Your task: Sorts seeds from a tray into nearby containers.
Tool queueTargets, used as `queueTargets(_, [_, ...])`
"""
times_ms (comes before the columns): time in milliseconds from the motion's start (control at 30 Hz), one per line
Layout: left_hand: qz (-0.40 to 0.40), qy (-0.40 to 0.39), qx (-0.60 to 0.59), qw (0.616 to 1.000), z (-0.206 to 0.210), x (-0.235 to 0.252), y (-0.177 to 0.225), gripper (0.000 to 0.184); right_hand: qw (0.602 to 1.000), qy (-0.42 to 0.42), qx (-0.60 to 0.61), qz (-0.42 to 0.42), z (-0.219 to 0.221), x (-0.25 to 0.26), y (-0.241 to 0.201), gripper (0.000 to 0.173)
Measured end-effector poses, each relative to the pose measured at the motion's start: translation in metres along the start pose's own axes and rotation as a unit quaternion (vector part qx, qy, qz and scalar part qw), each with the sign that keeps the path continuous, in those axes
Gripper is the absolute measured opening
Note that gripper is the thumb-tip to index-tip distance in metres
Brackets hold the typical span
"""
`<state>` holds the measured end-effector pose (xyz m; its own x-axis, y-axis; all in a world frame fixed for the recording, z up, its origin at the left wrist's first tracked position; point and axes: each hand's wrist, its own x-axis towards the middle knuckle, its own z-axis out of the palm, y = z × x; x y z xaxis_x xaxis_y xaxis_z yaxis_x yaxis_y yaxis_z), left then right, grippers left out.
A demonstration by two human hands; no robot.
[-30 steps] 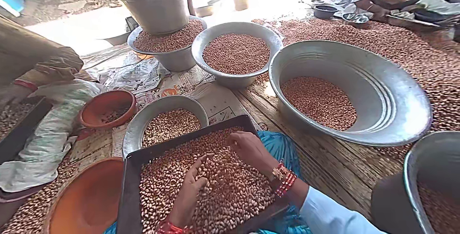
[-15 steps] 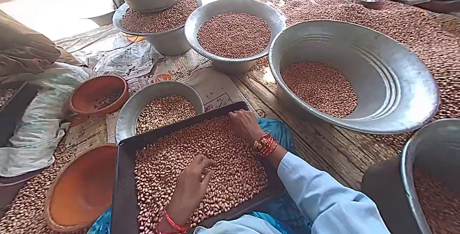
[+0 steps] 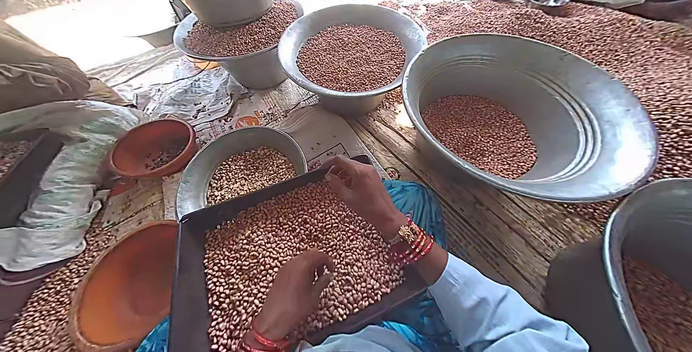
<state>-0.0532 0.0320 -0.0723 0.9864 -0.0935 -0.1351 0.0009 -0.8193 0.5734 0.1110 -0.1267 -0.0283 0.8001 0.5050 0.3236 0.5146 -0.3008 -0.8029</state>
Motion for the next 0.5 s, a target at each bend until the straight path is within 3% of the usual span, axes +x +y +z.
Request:
queueTargets(67, [-0.010,0.208,0.014,0.978,-0.026,0.005,-0.015,0.026,0.993,-0.097,-0.061,0.039,-0.008,0.000,0.001,0.030])
queueTargets(100, [-0.024,0.272,0.041,0.961,-0.040,0.007,-0.024,0.036,0.978,-0.162,-0.104,0.073,-0.010,-0.002,0.002,0.034])
queueTargets(167, [-0.053,0.295,0.094,0.950,-0.062,0.005,-0.038,0.045,0.937,-0.261,-0.181,0.145,-0.008,-0.007,0.003,0.046])
queueTargets(233, [-0.099,0.204,0.146,0.963,-0.067,-0.002,-0.042,0.040,0.897,-0.311,-0.239,0.203,-0.003,-0.015,0.003,0.054])
queueTargets(333, [-0.183,-0.004,0.225,0.957,-0.052,-0.007,-0.030,0.041,0.847,-0.368,-0.286,0.257,0.000,-0.035,-0.002,0.052])
queueTargets(400, [-0.197,-0.075,0.236,0.948,-0.032,-0.008,-0.013,0.051,0.822,-0.417,-0.272,0.276,-0.002,-0.053,-0.004,0.048])
queueTargets(500, [-0.184,-0.140,0.193,0.954,-0.006,-0.013,0.012,0.062,0.794,-0.489,-0.235,0.275,-0.001,-0.079,-0.006,0.060])
